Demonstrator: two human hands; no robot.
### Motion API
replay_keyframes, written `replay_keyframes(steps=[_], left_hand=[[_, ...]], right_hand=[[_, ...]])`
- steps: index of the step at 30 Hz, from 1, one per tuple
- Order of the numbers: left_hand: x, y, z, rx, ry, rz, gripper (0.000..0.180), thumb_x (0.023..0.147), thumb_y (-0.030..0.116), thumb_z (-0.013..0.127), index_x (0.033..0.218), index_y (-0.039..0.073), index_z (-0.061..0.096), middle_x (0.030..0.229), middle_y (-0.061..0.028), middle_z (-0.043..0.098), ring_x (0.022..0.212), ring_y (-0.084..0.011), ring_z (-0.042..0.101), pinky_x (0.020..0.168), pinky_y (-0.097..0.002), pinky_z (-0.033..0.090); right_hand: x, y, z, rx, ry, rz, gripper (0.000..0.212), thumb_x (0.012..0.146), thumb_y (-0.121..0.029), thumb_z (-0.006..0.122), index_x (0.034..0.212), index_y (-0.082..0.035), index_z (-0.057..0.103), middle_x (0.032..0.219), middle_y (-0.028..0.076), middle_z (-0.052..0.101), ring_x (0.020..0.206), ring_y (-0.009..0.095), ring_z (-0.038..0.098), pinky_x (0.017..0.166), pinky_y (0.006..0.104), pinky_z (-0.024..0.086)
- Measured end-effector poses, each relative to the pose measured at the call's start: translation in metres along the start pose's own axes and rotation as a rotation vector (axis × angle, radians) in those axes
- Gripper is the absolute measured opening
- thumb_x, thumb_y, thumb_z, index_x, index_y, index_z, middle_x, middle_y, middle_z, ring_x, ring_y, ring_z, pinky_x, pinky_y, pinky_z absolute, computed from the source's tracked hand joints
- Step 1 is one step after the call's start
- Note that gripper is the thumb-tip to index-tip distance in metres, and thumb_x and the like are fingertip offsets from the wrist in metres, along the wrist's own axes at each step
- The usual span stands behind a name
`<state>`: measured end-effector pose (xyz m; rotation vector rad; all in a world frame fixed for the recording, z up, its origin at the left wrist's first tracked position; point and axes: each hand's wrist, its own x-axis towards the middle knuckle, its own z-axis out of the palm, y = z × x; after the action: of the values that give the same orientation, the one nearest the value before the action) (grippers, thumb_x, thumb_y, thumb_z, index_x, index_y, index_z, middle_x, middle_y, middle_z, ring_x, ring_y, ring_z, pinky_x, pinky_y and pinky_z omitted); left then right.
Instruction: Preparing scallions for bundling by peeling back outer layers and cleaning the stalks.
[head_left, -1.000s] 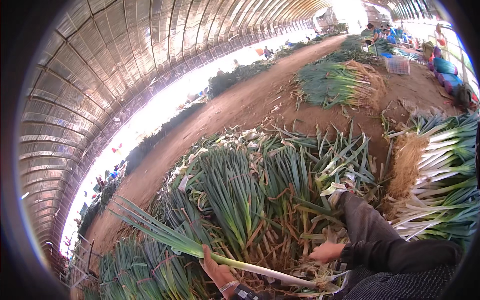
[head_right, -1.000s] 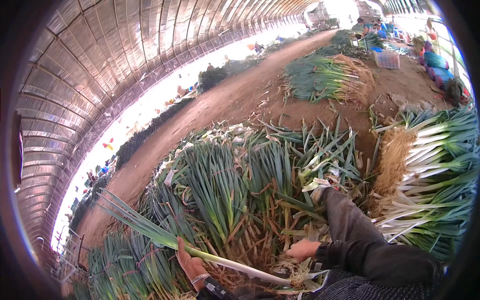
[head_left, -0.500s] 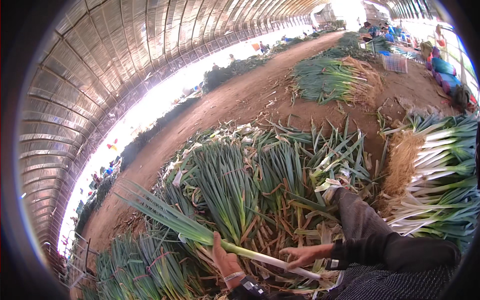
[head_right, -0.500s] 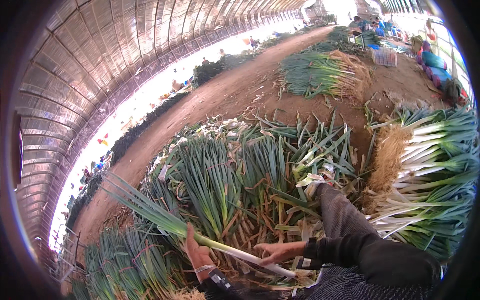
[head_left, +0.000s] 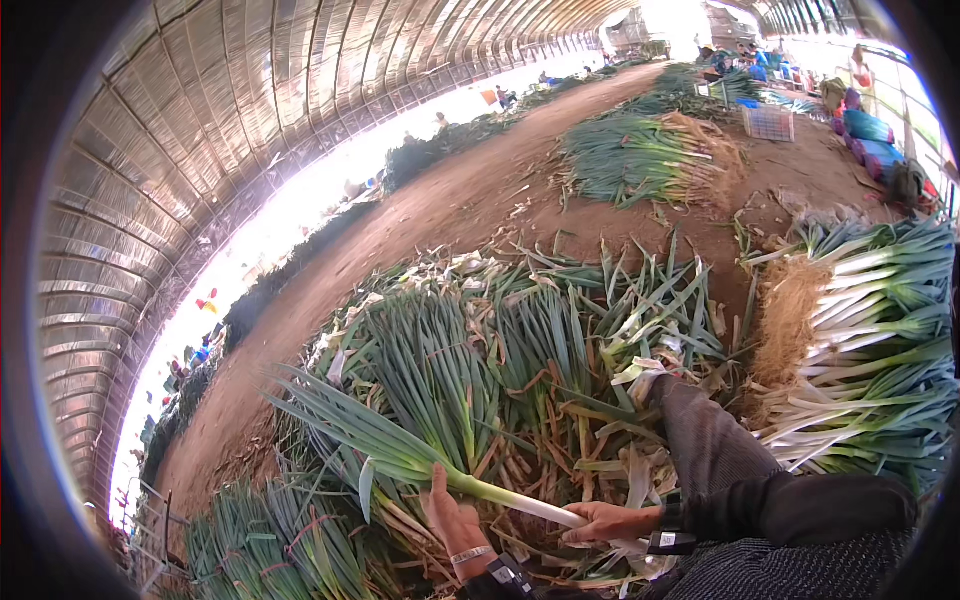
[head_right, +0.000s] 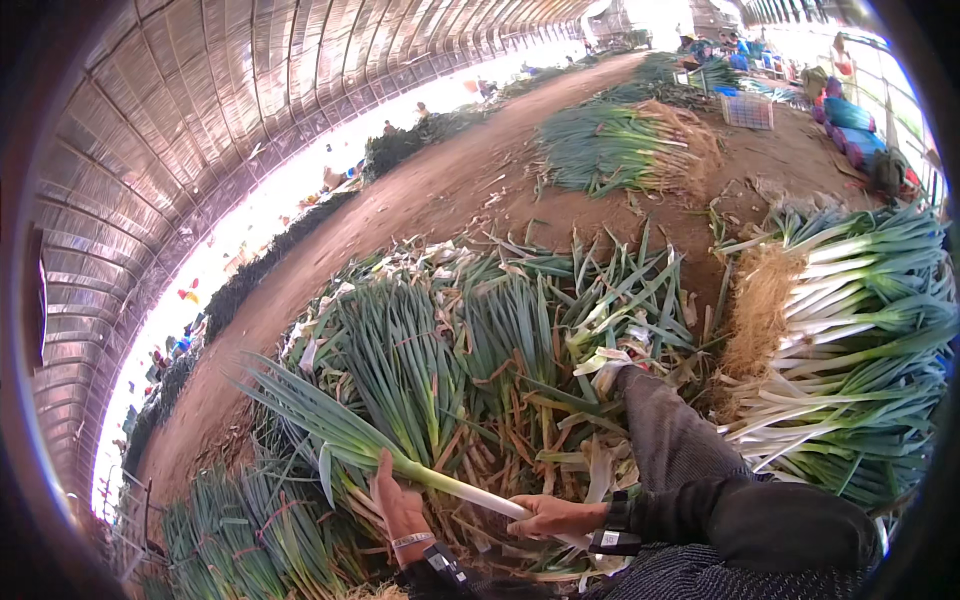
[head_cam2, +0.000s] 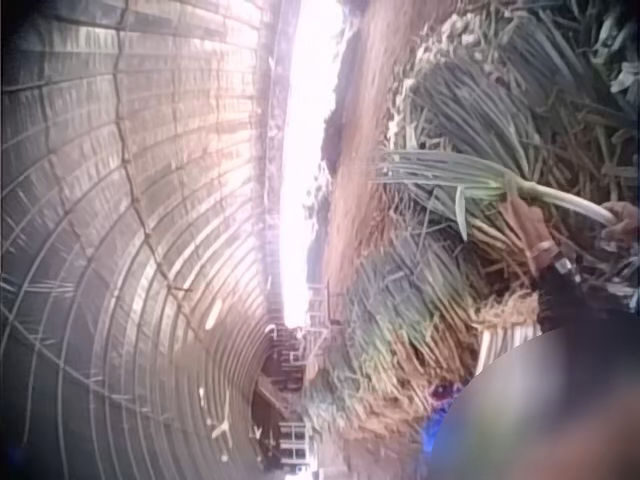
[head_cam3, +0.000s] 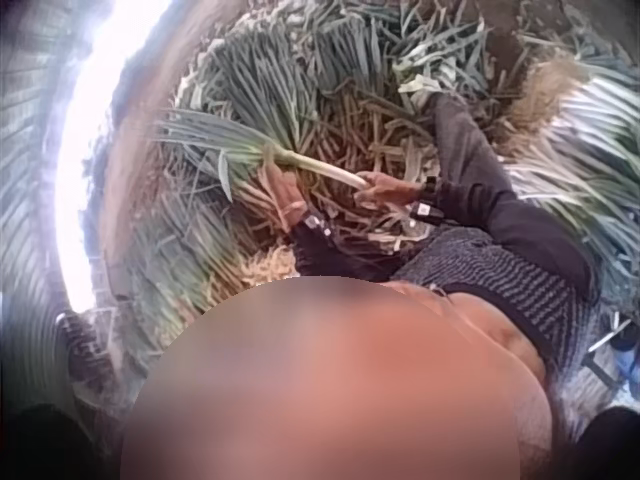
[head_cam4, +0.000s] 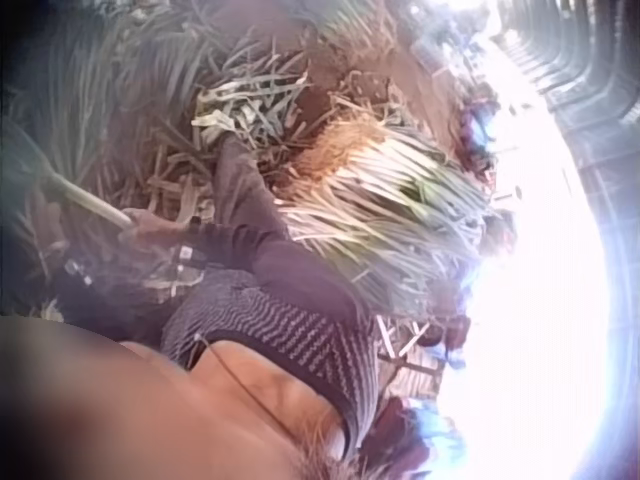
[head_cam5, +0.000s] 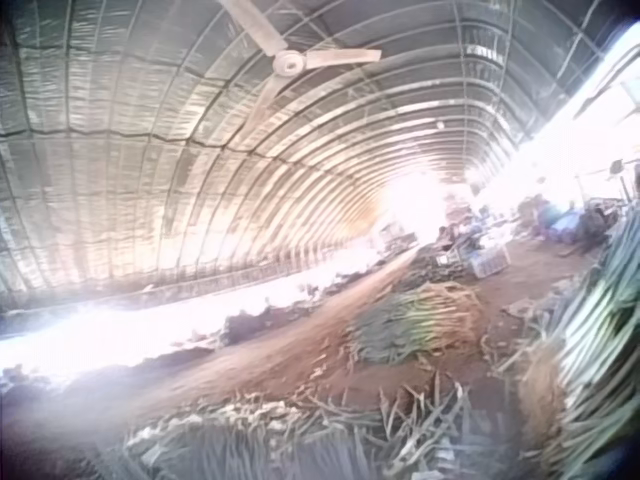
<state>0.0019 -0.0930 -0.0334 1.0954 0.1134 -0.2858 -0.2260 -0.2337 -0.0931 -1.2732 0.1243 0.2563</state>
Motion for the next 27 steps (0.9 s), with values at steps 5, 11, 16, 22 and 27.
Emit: replay_keyframes(steps=[5,11,16,22,27], left_hand=[[-0.02,-0.002,0.03,0.051,-0.279,0.164,0.068,0.093,0.027,0.056,0.152,0.015,0.023,0.14,-0.0121,0.044,0.11,-0.029,0.055,0.076,-0.0417,0.053],[-0.06,0.017,0.053,0.183,-0.307,0.208,0.06,0.092,0.032,0.061,0.145,0.014,0.04,0.122,-0.0053,0.056,0.102,-0.0184,0.057,0.082,-0.0346,0.046],[-0.033,-0.001,0.049,0.809,-0.455,0.765,0.046,0.092,0.001,0.05,0.139,0.001,0.047,0.129,-0.0202,0.054,0.103,-0.0298,0.058,0.089,-0.0417,0.047],[-0.045,-0.002,0.045,0.898,-0.319,0.519,0.043,0.099,0.02,0.051,0.138,0.0,0.048,0.135,-0.0179,0.051,0.114,-0.0319,0.054,0.089,-0.0429,0.048],[-0.067,0.005,0.071,0.459,-0.172,0.055,0.042,0.098,0.015,0.052,0.138,0.002,0.047,0.139,-0.0169,0.049,0.117,-0.0307,0.054,0.09,-0.0421,0.052]], right_hand=[[-0.005,-0.008,-0.015,0.113,-0.092,0.018,0.059,0.091,-0.034,0.065,0.14,-0.013,0.043,0.082,-0.003,0.052,0.059,0.004,0.048,0.049,0.022,0.04],[-0.025,-0.064,-0.034,0.279,0.011,-0.213,0.048,0.093,-0.021,0.061,0.136,-0.011,0.042,0.074,-0.004,0.05,0.051,0.007,0.047,0.044,0.0236,0.041],[-0.086,-0.112,-0.09,0.365,0.243,-0.477,0.052,0.092,-0.016,0.062,0.139,-0.014,0.04,0.076,-0.004,0.054,0.051,0.004,0.047,0.043,0.022,0.044],[-0.185,-0.158,-0.165,0.366,0.892,-0.831,0.037,0.094,-0.005,0.053,0.13,-0.013,0.049,0.073,-0.004,0.055,0.05,0.006,0.048,0.042,0.0234,0.044],[-0.278,-0.159,-0.245,0.248,1.353,-1.189,0.015,0.094,-0.008,0.053,0.108,-0.005,0.05,0.072,0.0,0.054,0.053,0.008,0.049,0.042,0.0247,0.043]])
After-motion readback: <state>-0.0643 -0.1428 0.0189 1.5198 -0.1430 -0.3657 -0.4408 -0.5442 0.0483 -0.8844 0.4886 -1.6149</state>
